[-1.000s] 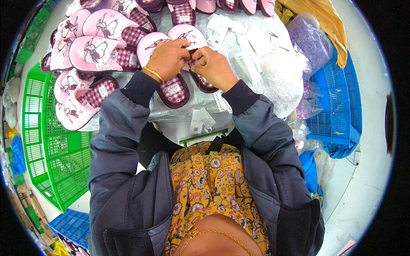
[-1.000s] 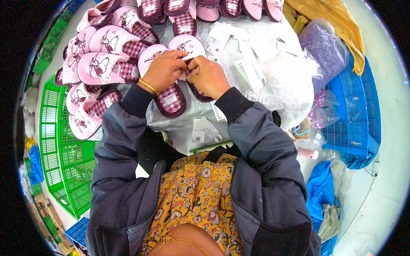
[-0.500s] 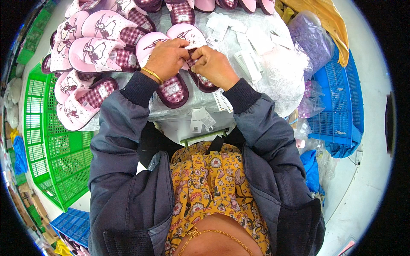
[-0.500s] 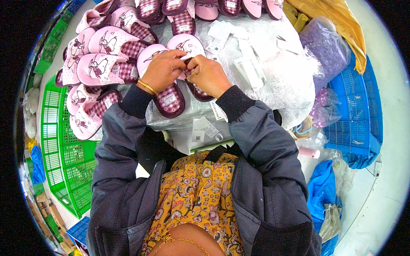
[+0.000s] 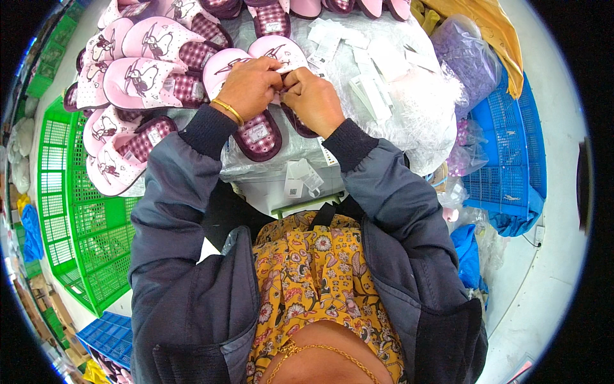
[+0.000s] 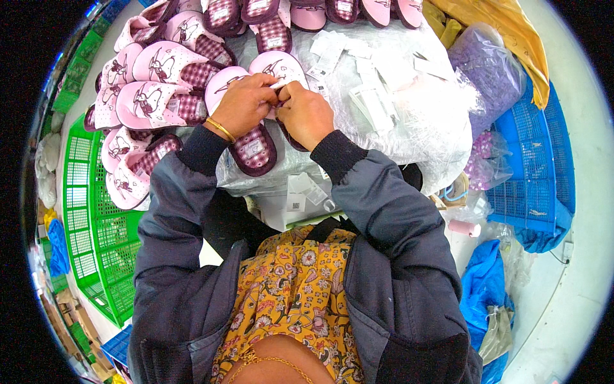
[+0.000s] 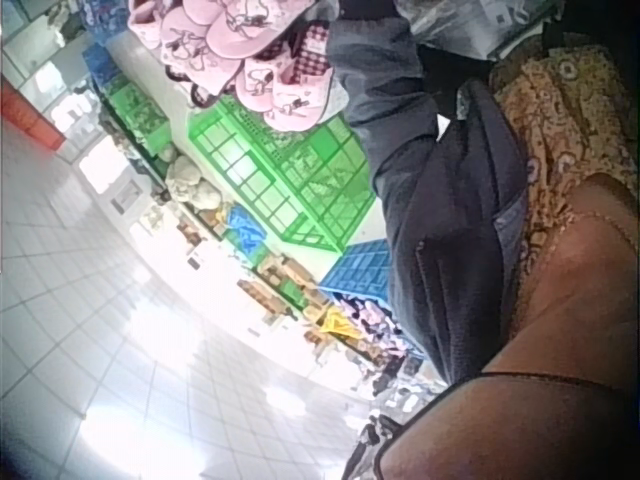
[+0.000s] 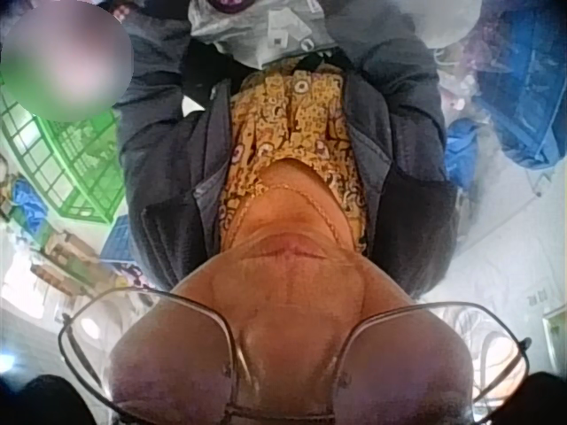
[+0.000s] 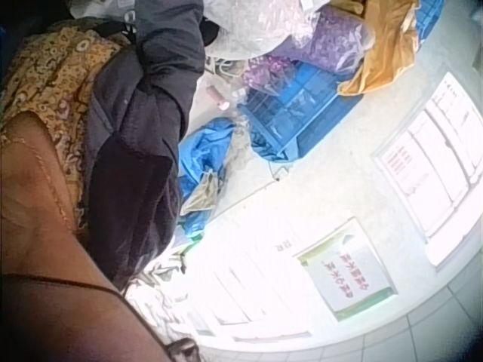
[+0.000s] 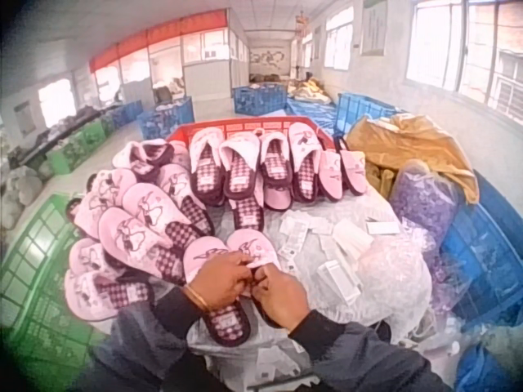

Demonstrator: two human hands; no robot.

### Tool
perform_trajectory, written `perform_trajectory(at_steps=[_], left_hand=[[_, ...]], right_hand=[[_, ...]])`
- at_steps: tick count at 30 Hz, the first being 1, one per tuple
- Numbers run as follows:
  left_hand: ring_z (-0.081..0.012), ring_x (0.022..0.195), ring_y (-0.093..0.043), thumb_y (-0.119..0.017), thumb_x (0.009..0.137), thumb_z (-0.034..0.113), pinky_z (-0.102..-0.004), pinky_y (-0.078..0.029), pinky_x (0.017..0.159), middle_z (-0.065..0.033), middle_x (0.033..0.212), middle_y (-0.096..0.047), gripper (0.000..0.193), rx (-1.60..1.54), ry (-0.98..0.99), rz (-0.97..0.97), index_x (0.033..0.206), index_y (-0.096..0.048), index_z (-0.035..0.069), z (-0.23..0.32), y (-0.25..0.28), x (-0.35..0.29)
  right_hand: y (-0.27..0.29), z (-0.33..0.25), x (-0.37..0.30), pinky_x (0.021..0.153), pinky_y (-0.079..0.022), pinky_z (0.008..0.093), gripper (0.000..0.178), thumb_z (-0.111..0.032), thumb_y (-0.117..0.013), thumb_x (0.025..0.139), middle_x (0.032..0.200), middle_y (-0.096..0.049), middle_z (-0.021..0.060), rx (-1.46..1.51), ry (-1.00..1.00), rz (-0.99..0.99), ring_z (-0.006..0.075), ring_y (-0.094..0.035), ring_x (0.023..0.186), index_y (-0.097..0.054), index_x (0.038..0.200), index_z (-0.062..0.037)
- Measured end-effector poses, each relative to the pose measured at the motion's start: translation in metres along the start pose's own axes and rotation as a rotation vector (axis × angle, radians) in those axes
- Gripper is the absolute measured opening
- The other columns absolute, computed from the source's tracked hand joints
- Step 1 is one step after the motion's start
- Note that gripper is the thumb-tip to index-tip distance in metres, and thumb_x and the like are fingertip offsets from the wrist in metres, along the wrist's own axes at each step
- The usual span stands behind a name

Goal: The person repeatedly picks up pairs of pink slippers, attaches white tags to them, and places them back on the table. The process is repeated for multiple pairs throughout the clip.

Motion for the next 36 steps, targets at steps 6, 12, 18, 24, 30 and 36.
perform_trajectory(at_steps=[6,12,18,24,30,36], left_hand=[[-0.031,0.092,-0.062,-0.061,0.078,0.007,-0.043,-0.049,0.081,-0.0119,0.1,-0.059,0.014,0.213,-0.065,-0.075,0.09,-0.065,0.002,0.014,-0.001,0.009],[-0.0311,0.091,-0.063,-0.057,0.08,0.004,-0.0407,-0.051,0.08,-0.0151,0.099,-0.056,0.014,0.365,-0.049,-0.096,0.093,-0.06,-0.001,0.035,0.002,0.011],[-0.0335,0.101,-0.06,-0.057,0.078,-0.001,-0.0398,-0.052,0.085,-0.0134,0.113,-0.056,0.021,0.267,-0.093,-0.053,0.099,-0.057,0.0,0.043,0.042,0.012],[-0.0354,0.106,-0.057,-0.057,0.077,-0.002,-0.042,-0.047,0.091,-0.0142,0.112,-0.057,0.023,0.168,-0.096,0.094,0.099,-0.057,0.001,0.059,0.065,-0.015],[-0.0343,0.107,-0.056,-0.062,0.081,0.003,-0.0421,-0.046,0.092,-0.0129,0.11,-0.059,0.017,0.091,-0.002,0.181,0.098,-0.061,0.003,0.053,0.061,-0.038],[-0.0338,0.114,-0.055,-0.066,0.075,0.0,-0.0425,-0.044,0.096,-0.0126,0.119,-0.059,0.021,0.058,0.073,0.279,0.095,-0.067,0.006,0.039,0.07,-0.069]], right_hand=[[0.001,-0.003,0.0,0.069,-0.052,0.0446,0.026,-0.02,-0.073,0.078,0.082,-0.07,0.0139,-0.04,0.03,-0.002,0.0352,-0.068,0.078,-0.062,0.096,-0.0051],[0.001,0.008,0.003,0.074,-0.053,0.0443,0.032,-0.022,-0.074,0.079,0.091,-0.07,0.0175,-0.022,0.038,0.008,0.0357,-0.068,0.085,-0.062,0.101,-0.0032],[0.005,0.005,0.0,0.077,-0.053,0.034,0.032,-0.02,-0.075,0.082,0.091,-0.071,0.0104,0.225,-0.021,-0.117,0.0231,-0.07,0.084,-0.063,0.105,-0.002],[0.01,-0.02,-0.015,0.08,-0.05,0.0245,0.022,-0.011,-0.066,0.093,0.098,-0.067,0.0012,0.601,0.008,-0.233,0.0084,-0.061,0.089,-0.063,0.112,-0.0006],[-0.007,-0.02,-0.016,0.076,-0.048,0.0221,0.016,-0.008,-0.065,0.094,0.095,-0.064,-0.0011,0.576,0.03,-0.232,0.0065,-0.057,0.083,-0.062,0.107,0.0001],[-0.008,-0.024,-0.022,0.071,-0.048,0.0254,0.013,-0.006,-0.063,0.092,0.091,-0.066,0.0042,0.483,0.005,-0.17,0.0095,-0.059,0.078,-0.062,0.103,-0.0001]])
Point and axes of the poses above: each hand's wrist, its own x-axis towards the middle knuckle, its own y-axis out of the back of the hand, z = x × y, the point moved 6 cm from there along x, towards the middle knuckle
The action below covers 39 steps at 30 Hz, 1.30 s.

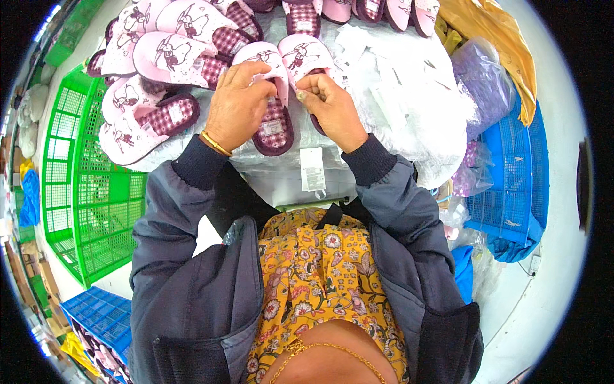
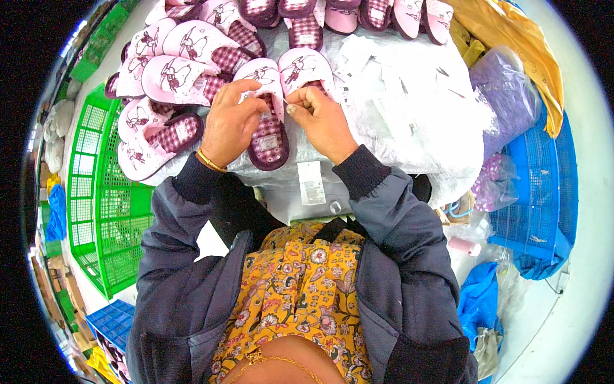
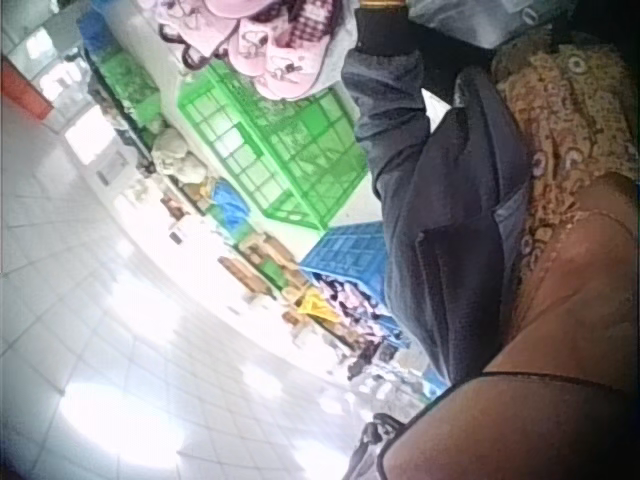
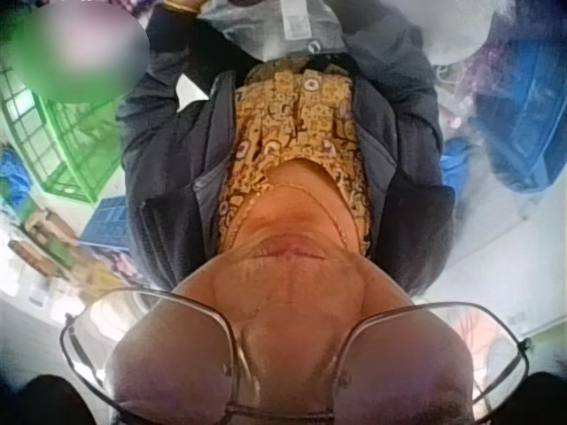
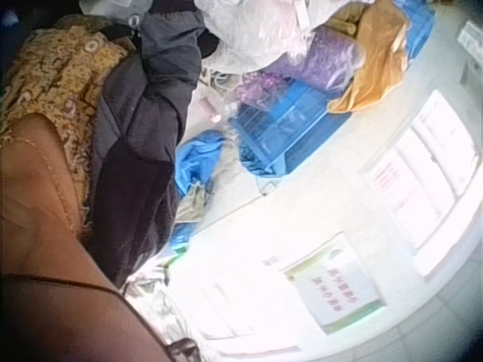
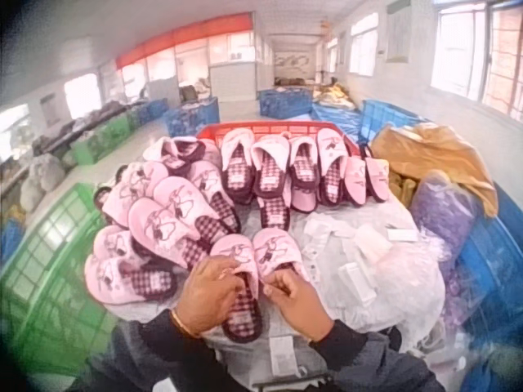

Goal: The person repeatedly picks up pairs of pink slippers, attaches white tags to them, and places them back on the table. The process is repeated for multiple pairs throughout the clip.

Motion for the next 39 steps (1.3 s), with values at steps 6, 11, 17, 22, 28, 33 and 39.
perform_trajectory(at_steps=[6,11,17,22,28,33,39], left_hand=[[-0.0331,0.121,-0.051,-0.067,0.076,0.007,-0.0435,-0.04,0.1,-0.0087,0.134,-0.055,0.025,0.025,-0.042,-0.038,0.1,-0.071,0.012,-0.022,-0.026,-0.006],[-0.0306,0.123,-0.049,-0.068,0.075,0.013,-0.042,-0.038,0.1,-0.0051,0.136,-0.053,0.03,-0.015,0.022,-0.156,0.105,-0.072,0.016,-0.04,-0.039,-0.006],[-0.0282,0.123,-0.048,-0.063,0.074,0.014,-0.0441,-0.036,0.101,-0.0038,0.134,-0.054,0.03,-0.061,0.054,-0.143,0.102,-0.073,0.02,-0.047,-0.043,-0.007],[-0.0281,0.123,-0.049,-0.063,0.073,0.013,-0.0433,-0.036,0.1,-0.0039,0.133,-0.054,0.03,-0.056,0.06,-0.108,0.1,-0.073,0.02,-0.044,-0.042,-0.008],[-0.0283,0.124,-0.048,-0.065,0.073,0.013,-0.0436,-0.036,0.101,-0.0044,0.134,-0.054,0.029,-0.064,0.062,-0.112,0.101,-0.073,0.018,-0.045,-0.043,-0.009],[-0.0279,0.121,-0.05,-0.067,0.074,0.013,-0.0434,-0.038,0.098,-0.0049,0.131,-0.056,0.023,-0.067,0.051,-0.095,0.095,-0.073,0.015,-0.046,-0.043,-0.008],[-0.0299,0.114,-0.053,-0.067,0.075,0.011,-0.0426,-0.041,0.097,-0.0061,0.127,-0.057,0.019,-0.057,0.039,-0.084,0.093,-0.071,0.013,-0.05,-0.051,-0.005]], right_hand=[[-0.018,-0.014,-0.009,0.066,-0.05,0.0337,0.012,-0.003,-0.064,0.085,0.082,-0.064,0.0131,-0.266,0.201,0.015,0.0263,-0.064,0.073,-0.062,0.096,-0.0006],[-0.027,-0.008,-0.007,0.062,-0.049,0.0299,0.018,-0.004,-0.066,0.086,0.078,-0.065,0.0061,-0.33,0.099,0.06,0.0127,-0.061,0.067,-0.061,0.103,-0.0019],[-0.036,-0.011,-0.003,0.059,-0.05,0.0415,0.024,-0.004,-0.065,0.078,0.071,-0.065,0.0101,-0.563,0.114,0.146,0.0301,-0.066,0.066,-0.057,0.099,-0.0075],[-0.037,-0.009,0.001,0.06,-0.049,0.045,0.024,-0.003,-0.063,0.076,0.077,-0.065,0.0126,-0.63,0.136,0.174,0.0332,-0.066,0.07,-0.055,0.098,-0.0071],[-0.039,-0.01,0.002,0.06,-0.049,0.0446,0.025,-0.002,-0.064,0.076,0.079,-0.065,0.0136,-0.683,0.188,0.198,0.0339,-0.065,0.07,-0.054,0.098,-0.0064],[-0.045,-0.016,0.0,0.059,-0.049,0.0426,0.024,0.001,-0.064,0.077,0.076,-0.065,0.0112,-0.731,0.324,0.253,0.0318,-0.065,0.067,-0.055,0.097,-0.0065],[-0.054,-0.024,0.002,0.06,-0.049,0.0442,0.017,-0.001,-0.06,0.081,0.08,-0.065,0.0129,-0.84,0.386,0.253,0.0338,-0.064,0.069,-0.056,0.097,-0.007]])
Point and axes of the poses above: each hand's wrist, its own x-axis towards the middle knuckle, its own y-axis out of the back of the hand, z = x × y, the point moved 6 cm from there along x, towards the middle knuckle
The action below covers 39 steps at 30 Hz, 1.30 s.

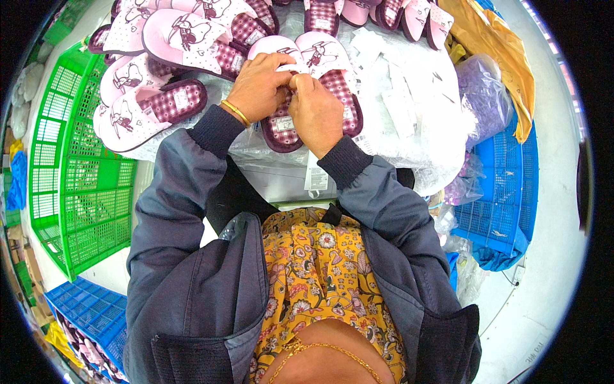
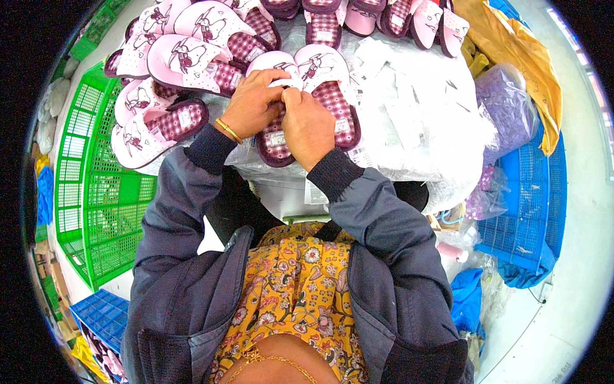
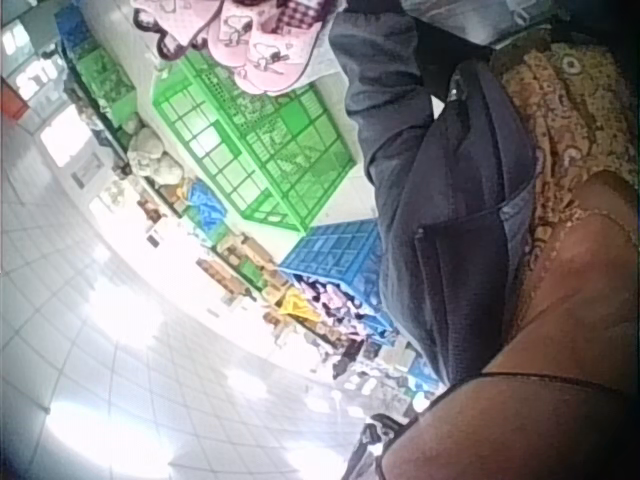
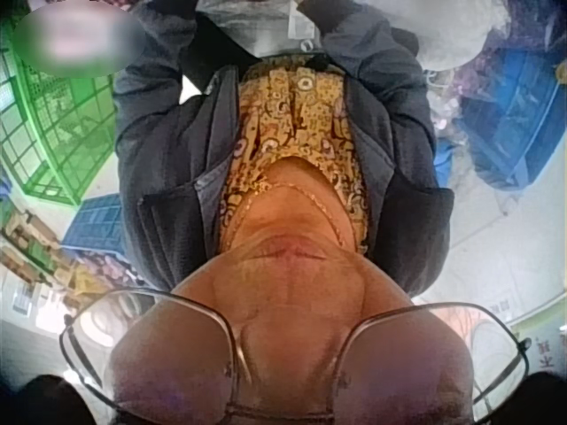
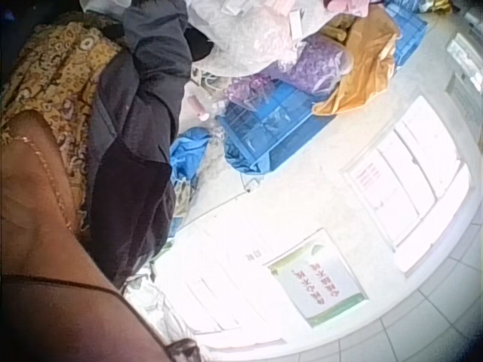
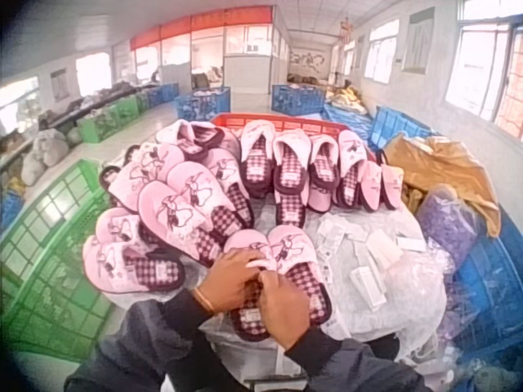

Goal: The person repeatedly picks up pairs of pink slippers, attaches white tags to them, and places them back on the table. The process is repeated for multiple pairs throughout the clip.

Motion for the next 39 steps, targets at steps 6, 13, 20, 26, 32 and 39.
perform_trajectory(at_steps=[6,13,20,26,32,39], left_hand=[[-0.0316,0.108,-0.055,-0.064,0.074,0.006,-0.0395,-0.045,0.094,-0.0115,0.116,-0.058,0.021,0.148,-0.135,-0.095,0.095,-0.067,0.004,0.005,-0.004,0.013],[-0.0321,0.107,-0.057,-0.058,0.08,0.004,-0.0386,-0.048,0.092,-0.0129,0.113,-0.058,0.016,0.245,-0.18,-0.05,0.095,-0.062,0.003,0.01,-0.003,0.011],[-0.0336,0.109,-0.057,-0.06,0.083,0.005,-0.0415,-0.046,0.095,-0.0121,0.118,-0.06,0.008,0.088,-0.108,-0.074,0.09,-0.062,0.005,0.006,0.0,0.01],[-0.0298,0.111,-0.056,-0.059,0.081,0.005,-0.0398,-0.047,0.096,-0.0083,0.116,-0.06,0.013,0.054,-0.017,-0.088,0.091,-0.068,0.008,0.004,-0.001,0.007],[-0.0307,0.112,-0.055,-0.063,0.077,0.008,-0.0401,-0.045,0.098,-0.0104,0.118,-0.06,0.014,-0.011,-0.052,-0.056,0.09,-0.069,0.007,0.001,0.002,0.006],[-0.031,0.112,-0.055,-0.066,0.073,0.008,-0.0405,-0.044,0.098,-0.0102,0.119,-0.06,0.017,-0.06,-0.062,-0.059,0.09,-0.071,0.009,-0.004,0.001,0.004]], right_hand=[[0.001,0.013,-0.003,0.06,-0.049,0.0473,0.015,-0.008,-0.061,0.083,0.08,-0.063,0.0158,0.13,-0.015,-0.001,0.0371,-0.063,0.07,-0.055,0.097,-0.0073],[0.066,0.017,-0.061,0.059,-0.051,0.0364,0.014,-0.007,-0.071,0.081,0.077,-0.064,0.0133,0.311,-0.18,-0.121,0.0296,-0.064,0.065,-0.061,0.09,-0.0058],[0.053,0.027,-0.06,0.058,-0.05,0.0339,0.013,-0.004,-0.072,0.081,0.076,-0.064,0.0138,0.422,-0.247,-0.031,0.0268,-0.064,0.064,-0.061,0.087,-0.0027],[0.052,0.012,-0.029,0.061,-0.051,0.0374,0.018,-0.005,-0.071,0.079,0.088,-0.064,0.011,0.266,-0.073,0.058,0.0295,-0.064,0.07,-0.062,0.095,-0.0069],[0.036,0.009,-0.003,0.061,-0.051,0.0407,0.016,-0.011,-0.066,0.082,0.09,-0.063,0.011,0.061,0.009,0.016,0.032,-0.064,0.073,-0.06,0.097,-0.0084],[0.018,0.017,-0.001,0.062,-0.049,0.0428,0.011,-0.01,-0.064,0.082,0.08,-0.063,0.011,0.07,0.115,-0.011,0.0318,-0.063,0.073,-0.059,0.092,-0.009]])
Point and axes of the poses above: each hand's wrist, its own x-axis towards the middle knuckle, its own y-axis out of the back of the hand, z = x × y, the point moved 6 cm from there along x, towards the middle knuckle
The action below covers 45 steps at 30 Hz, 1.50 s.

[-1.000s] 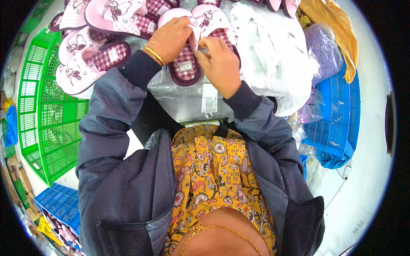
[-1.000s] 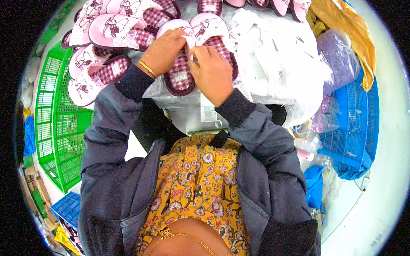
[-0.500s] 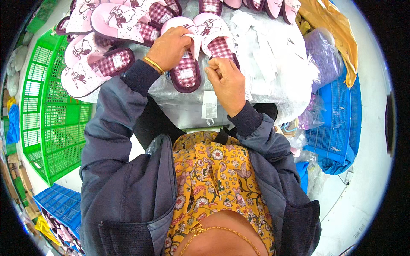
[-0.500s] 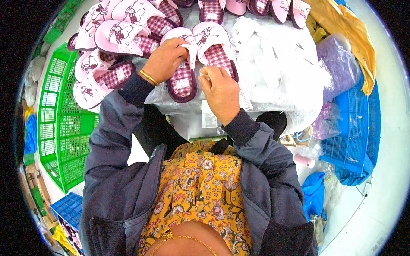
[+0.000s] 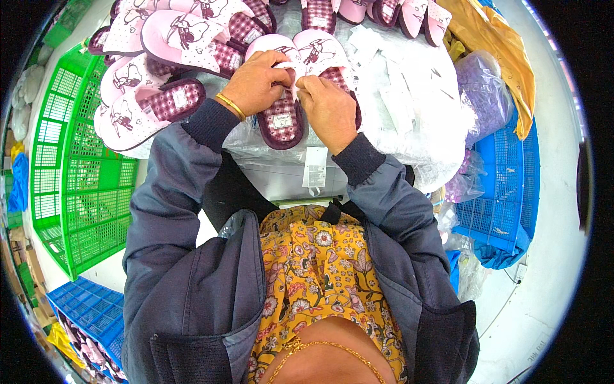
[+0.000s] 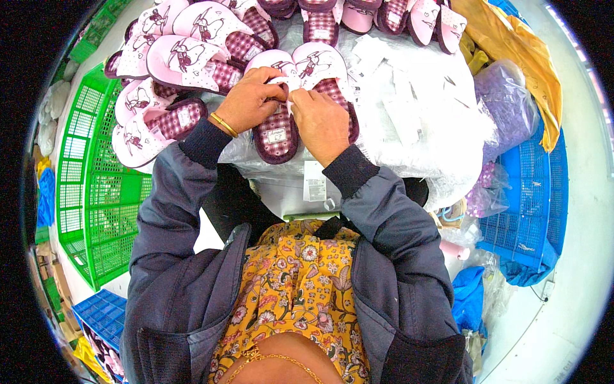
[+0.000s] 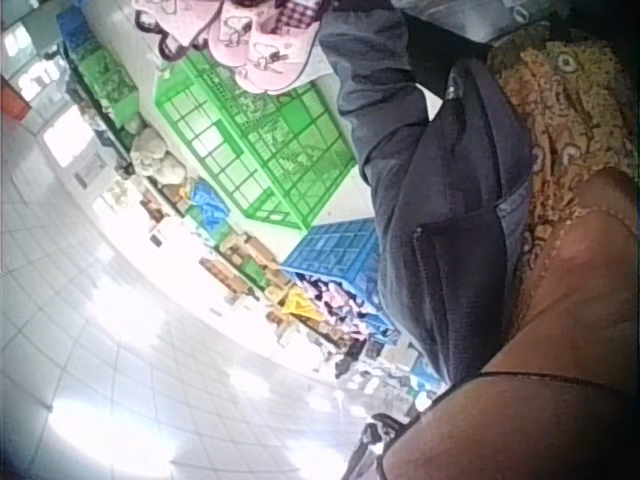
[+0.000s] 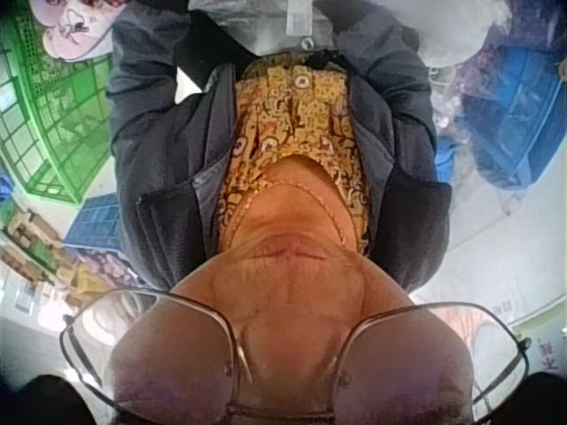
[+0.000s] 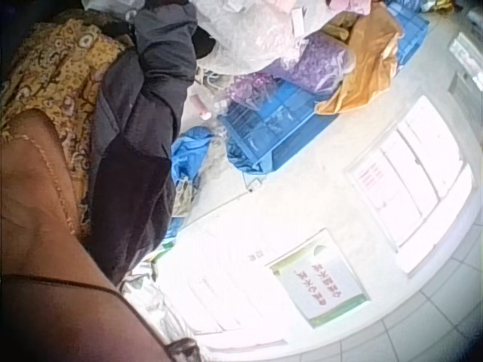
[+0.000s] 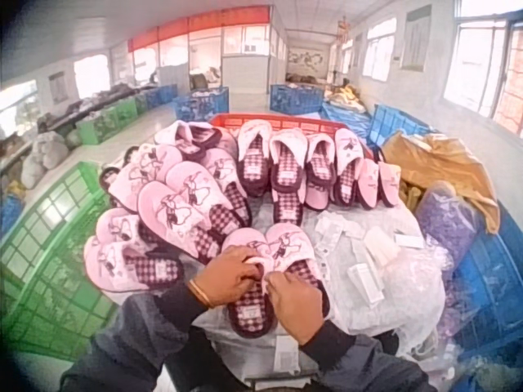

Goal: The person repeatedly picks up pairs of pink slippers, attaches white tags to them, and places them back on the table. The process is repeated for multiple pairs throughout the clip.

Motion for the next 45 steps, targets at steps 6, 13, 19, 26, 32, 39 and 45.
perform_trajectory(at_steps=[6,13,19,26,32,39,45], left_hand=[[-0.0317,0.113,-0.054,-0.066,0.073,0.007,-0.0404,-0.044,0.098,-0.0105,0.12,-0.059,0.021,0.001,0.009,0.0,0.092,-0.072,0.01,0.003,0.002,0.001],[-0.032,0.112,-0.052,-0.067,0.074,0.008,-0.0402,-0.044,0.098,-0.0096,0.122,-0.058,0.022,0.03,0.018,-0.008,0.095,-0.072,0.011,0.002,-0.001,0.002],[-0.0327,0.111,-0.052,-0.068,0.075,0.01,-0.0397,-0.044,0.096,-0.0097,0.12,-0.058,0.017,0.121,0.006,-0.118,0.092,-0.069,0.008,0.007,-0.004,0.012],[-0.0351,0.108,-0.052,-0.064,0.075,0.007,-0.0403,-0.046,0.095,-0.0156,0.111,-0.057,0.018,0.298,-0.195,-0.205,0.091,-0.065,0.0,0.006,-0.008,0.022],[-0.0322,0.11,-0.054,-0.06,0.078,0.005,-0.0381,-0.048,0.094,-0.014,0.113,-0.056,0.016,0.423,-0.226,-0.205,0.092,-0.064,0.0,0.011,-0.012,0.021],[-0.0325,0.111,-0.056,-0.06,0.076,0.005,-0.0405,-0.047,0.096,-0.0141,0.116,-0.056,0.02,0.309,-0.22,-0.12,0.096,-0.063,0.001,0.014,-0.002,0.016],[-0.0332,0.108,-0.056,-0.059,0.078,0.006,-0.0414,-0.047,0.095,-0.0141,0.114,-0.057,0.021,0.315,-0.131,-0.123,0.098,-0.064,0.003,0.018,-0.003,0.014]], right_hand=[[-0.008,-0.009,0.003,0.062,-0.049,0.0427,0.015,-0.003,-0.064,0.078,0.073,-0.063,0.0108,0.044,-0.018,0.003,0.0303,-0.063,0.071,-0.058,0.091,-0.0067],[-0.014,-0.009,0.008,0.06,-0.049,0.0429,0.021,0.001,-0.064,0.076,0.071,-0.062,0.0124,0.016,-0.056,-0.035,0.0306,-0.064,0.07,-0.055,0.094,-0.0045],[-0.017,0.0,0.003,0.058,-0.05,0.0421,0.018,0.0,-0.064,0.078,0.071,-0.063,0.0132,0.034,-0.084,-0.001,0.0319,-0.065,0.067,-0.055,0.093,-0.0042],[-0.021,0.01,0.003,0.055,-0.05,0.0383,0.018,0.0,-0.066,0.078,0.07,-0.065,0.012,0.072,-0.123,-0.024,0.03,-0.065,0.063,-0.056,0.092,-0.0035],[0.014,-0.006,-0.008,0.058,-0.049,0.0438,0.019,-0.009,-0.069,0.08,0.074,-0.064,0.0139,0.246,-0.144,0.029,0.0352,-0.064,0.067,-0.057,0.096,-0.0059],[0.054,-0.002,-0.126,0.077,-0.054,0.0361,0.042,-0.023,-0.07,0.088,0.106,-0.066,0.0218,0.412,-0.57,-0.496,0.0311,-0.069,0.091,-0.057,0.121,0.0003],[0.012,0.027,-0.175,0.099,-0.046,0.0364,0.069,-0.031,-0.068,0.092,0.134,-0.053,0.0303,0.658,-0.767,-0.372,0.032,-0.055,0.122,-0.04,0.138,0.0125]])
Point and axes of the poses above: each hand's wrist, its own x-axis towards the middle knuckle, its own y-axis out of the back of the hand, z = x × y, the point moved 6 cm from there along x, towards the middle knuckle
